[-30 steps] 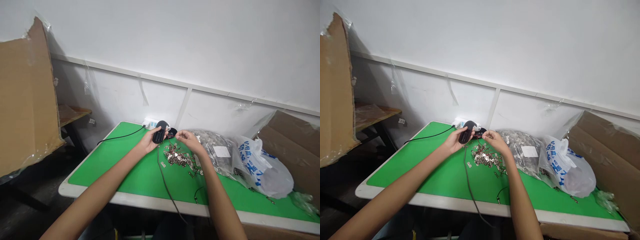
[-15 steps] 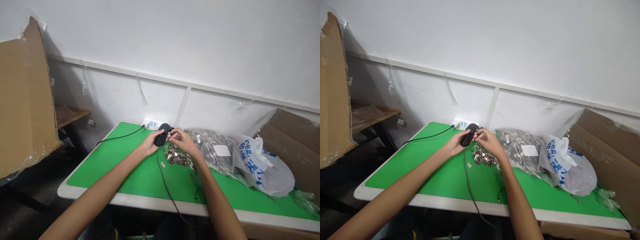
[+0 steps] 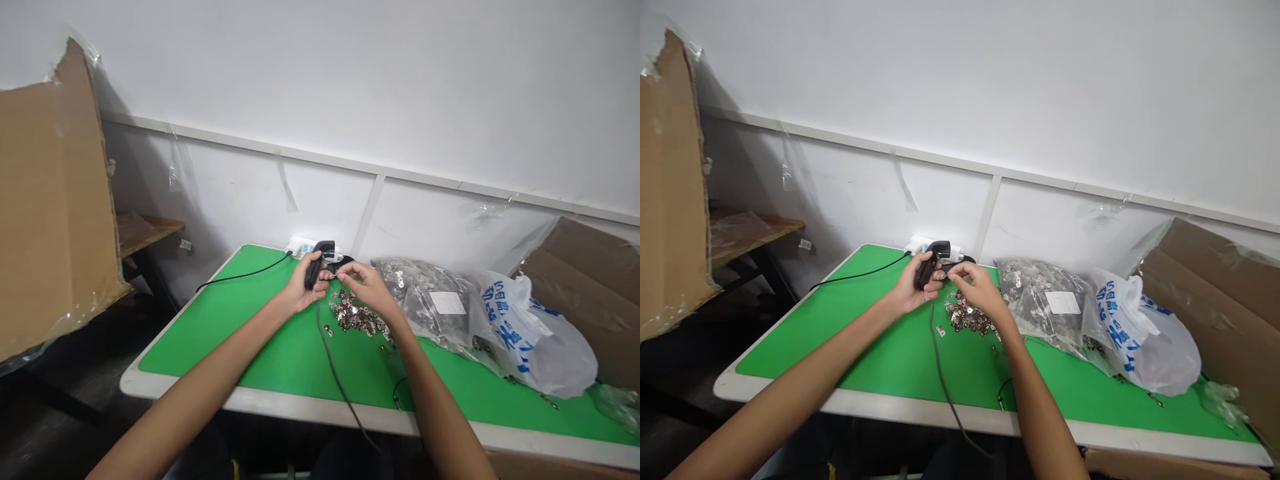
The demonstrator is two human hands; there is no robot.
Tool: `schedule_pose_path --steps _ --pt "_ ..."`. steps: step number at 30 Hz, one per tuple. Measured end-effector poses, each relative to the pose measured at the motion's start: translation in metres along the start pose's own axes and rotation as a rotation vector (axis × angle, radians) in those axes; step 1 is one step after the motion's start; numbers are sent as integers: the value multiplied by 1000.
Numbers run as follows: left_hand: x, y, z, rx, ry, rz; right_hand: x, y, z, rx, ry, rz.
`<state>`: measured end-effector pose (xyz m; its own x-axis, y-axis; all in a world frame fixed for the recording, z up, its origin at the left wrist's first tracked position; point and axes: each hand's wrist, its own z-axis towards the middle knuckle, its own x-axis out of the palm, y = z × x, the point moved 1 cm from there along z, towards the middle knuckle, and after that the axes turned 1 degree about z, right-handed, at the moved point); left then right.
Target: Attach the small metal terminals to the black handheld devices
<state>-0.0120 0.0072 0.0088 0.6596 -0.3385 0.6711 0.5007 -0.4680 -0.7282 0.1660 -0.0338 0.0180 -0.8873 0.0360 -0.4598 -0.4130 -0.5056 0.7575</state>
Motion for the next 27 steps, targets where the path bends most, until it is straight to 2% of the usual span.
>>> schedule_pose_path --steps 4,8,11,16,27 --pt "-2 1 -2 -53 165 93 4 7 -1 -65 -83 -29" --pt "-4 6 -1 37 235 277 5 16 -4 -168 -204 -136" --pt "-4 12 2 133 223 362 7 22 -7 -269 -241 -278" --pt "-4 19 5 234 189 375 13 26 -10 -376 -281 -448" --pt "-5 23 8 335 163 403 17 29 -12 -390 -299 -522"
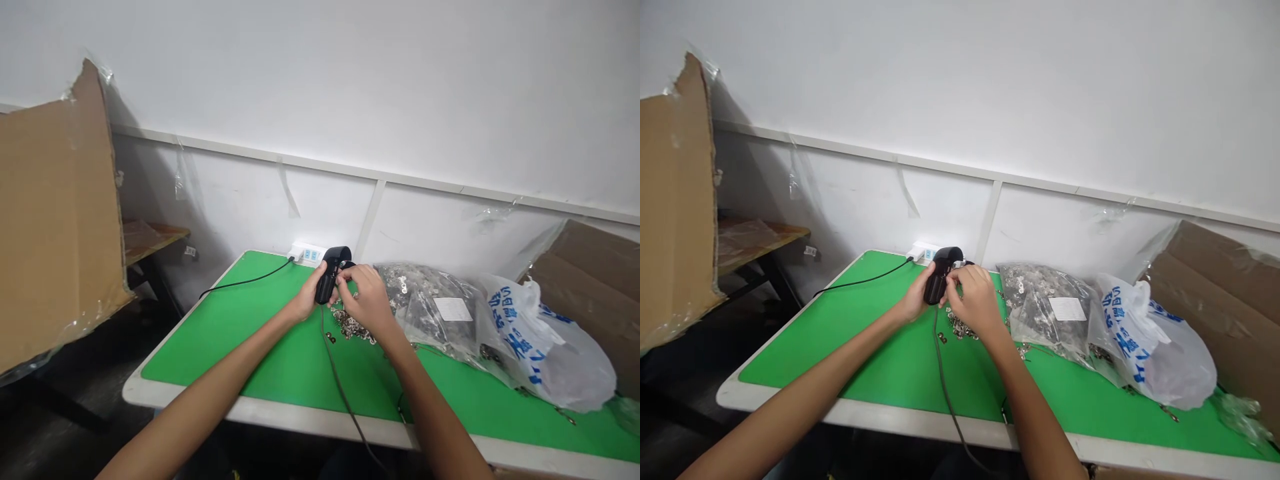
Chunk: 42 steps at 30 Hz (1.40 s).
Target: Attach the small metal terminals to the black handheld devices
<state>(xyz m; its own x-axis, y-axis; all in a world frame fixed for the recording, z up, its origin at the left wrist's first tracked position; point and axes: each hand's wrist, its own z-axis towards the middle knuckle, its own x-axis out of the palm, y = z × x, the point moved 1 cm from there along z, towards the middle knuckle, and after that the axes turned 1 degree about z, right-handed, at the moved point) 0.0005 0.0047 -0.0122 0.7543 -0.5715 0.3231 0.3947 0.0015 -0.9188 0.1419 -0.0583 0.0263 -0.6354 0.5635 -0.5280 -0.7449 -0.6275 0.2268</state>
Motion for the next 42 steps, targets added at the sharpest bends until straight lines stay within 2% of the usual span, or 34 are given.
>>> schedule_pose_path --steps 11,26,31,42 --pt "-1 3 2 50 -39 14 7 -1 -1 107 -13 117" --pt "0 2 -2 241 -160 -1 5 11 0 30 -51 78" --pt "3 0 -4 275 -212 18 8 13 -2 43 -38 73" --pt "4 -3 -8 302 -238 135 10 17 -4 51 -74 -27"
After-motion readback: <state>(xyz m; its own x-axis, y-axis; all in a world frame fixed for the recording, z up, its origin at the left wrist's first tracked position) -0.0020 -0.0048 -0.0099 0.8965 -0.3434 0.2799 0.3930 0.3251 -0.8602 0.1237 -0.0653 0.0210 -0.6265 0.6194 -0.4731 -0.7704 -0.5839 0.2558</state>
